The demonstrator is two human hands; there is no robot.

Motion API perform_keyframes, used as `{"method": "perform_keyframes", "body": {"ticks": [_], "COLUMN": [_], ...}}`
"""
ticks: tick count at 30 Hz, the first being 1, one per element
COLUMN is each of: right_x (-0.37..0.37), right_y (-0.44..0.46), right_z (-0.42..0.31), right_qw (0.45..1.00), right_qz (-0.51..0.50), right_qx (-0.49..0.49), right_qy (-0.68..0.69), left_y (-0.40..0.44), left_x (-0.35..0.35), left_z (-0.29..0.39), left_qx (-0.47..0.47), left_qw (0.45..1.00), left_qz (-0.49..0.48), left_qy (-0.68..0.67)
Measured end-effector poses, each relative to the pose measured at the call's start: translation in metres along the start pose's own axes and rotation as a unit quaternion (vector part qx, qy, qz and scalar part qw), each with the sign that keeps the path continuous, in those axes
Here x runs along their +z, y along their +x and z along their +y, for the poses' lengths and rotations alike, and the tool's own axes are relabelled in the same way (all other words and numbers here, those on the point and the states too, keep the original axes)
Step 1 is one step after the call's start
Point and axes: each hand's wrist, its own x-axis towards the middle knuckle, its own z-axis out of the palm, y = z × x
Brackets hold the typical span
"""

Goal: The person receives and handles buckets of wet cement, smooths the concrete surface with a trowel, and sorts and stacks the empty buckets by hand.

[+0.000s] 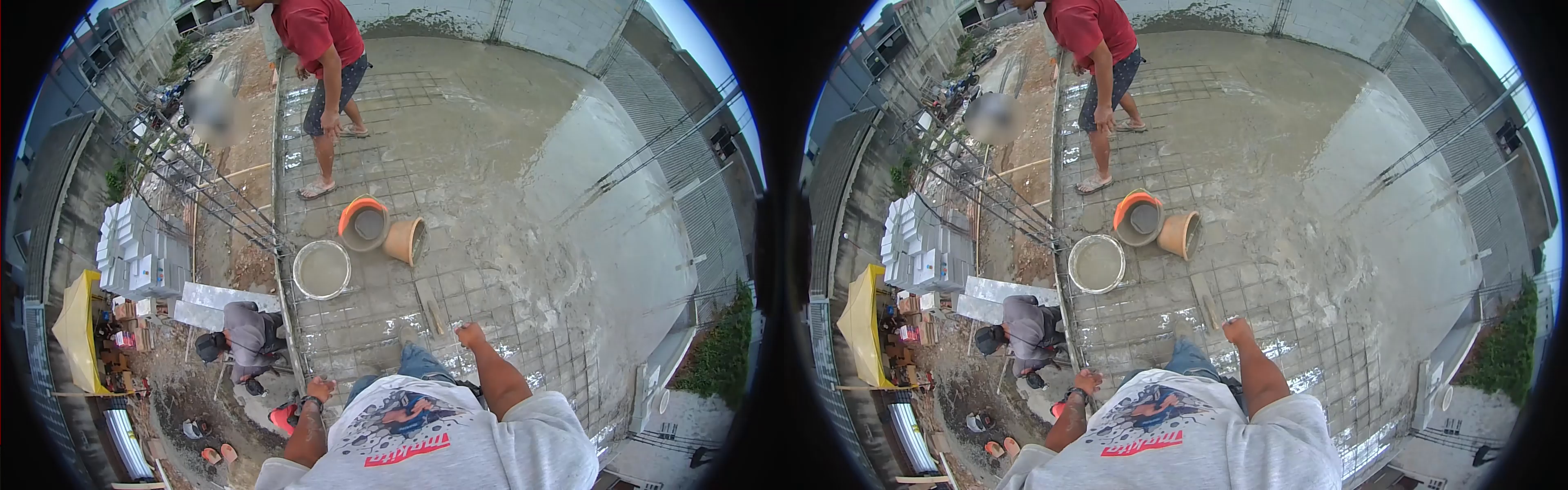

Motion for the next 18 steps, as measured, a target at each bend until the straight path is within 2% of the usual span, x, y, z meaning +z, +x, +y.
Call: {"method": "perform_keyframes", "body": {"ticks": [3, 4, 6, 9, 10, 13, 16, 18], "right_x": [0.008, 0.016, 0.041, 0.052, 0.049, 0.045, 0.075, 0.078], "right_y": [-0.007, 0.002, 0.027, 0.023, 0.017, 0.01, 0.034, 0.031], "right_z": [0.004, 0.016, 0.047, 0.057, 0.051, 0.045, 0.077, 0.072], "right_qw": [1.0, 1.0, 0.999, 0.996, 0.995, 0.999, 0.988, 0.996], "right_qz": [0.006, 0.001, 0.054, 0.083, 0.085, -0.009, 0.097, 0.065], "right_qx": [0.002, 0.01, 0.001, -0.031, -0.045, 0.035, -0.087, -0.045], "right_qy": [0.002, 0.01, -0.002, -0.023, -0.03, 0.029, -0.08, -0.049], "left_y": [0.002, 0.001, 0.0, 0.004, 0.005, 0.008, 0.006, 0.001], "left_x": [-0.008, -0.012, -0.018, -0.021, -0.022, -0.028, -0.031, -0.03], "left_z": [-0.002, -0.002, -0.003, -0.01, -0.013, -0.021, -0.032, -0.035], "left_qx": [-0.004, -0.007, -0.014, 0.018, 0.031, 0.043, 0.054, 0.053], "left_qw": [1.0, 1.0, 0.996, 0.999, 0.999, 0.999, 0.998, 0.997], "left_qz": [0.008, -0.01, -0.044, -0.005, -0.005, -0.005, 0.014, 0.035], "left_qy": [0.021, -0.01, -0.075, 0.036, 0.032, 0.018, 0.028, 0.035]}}
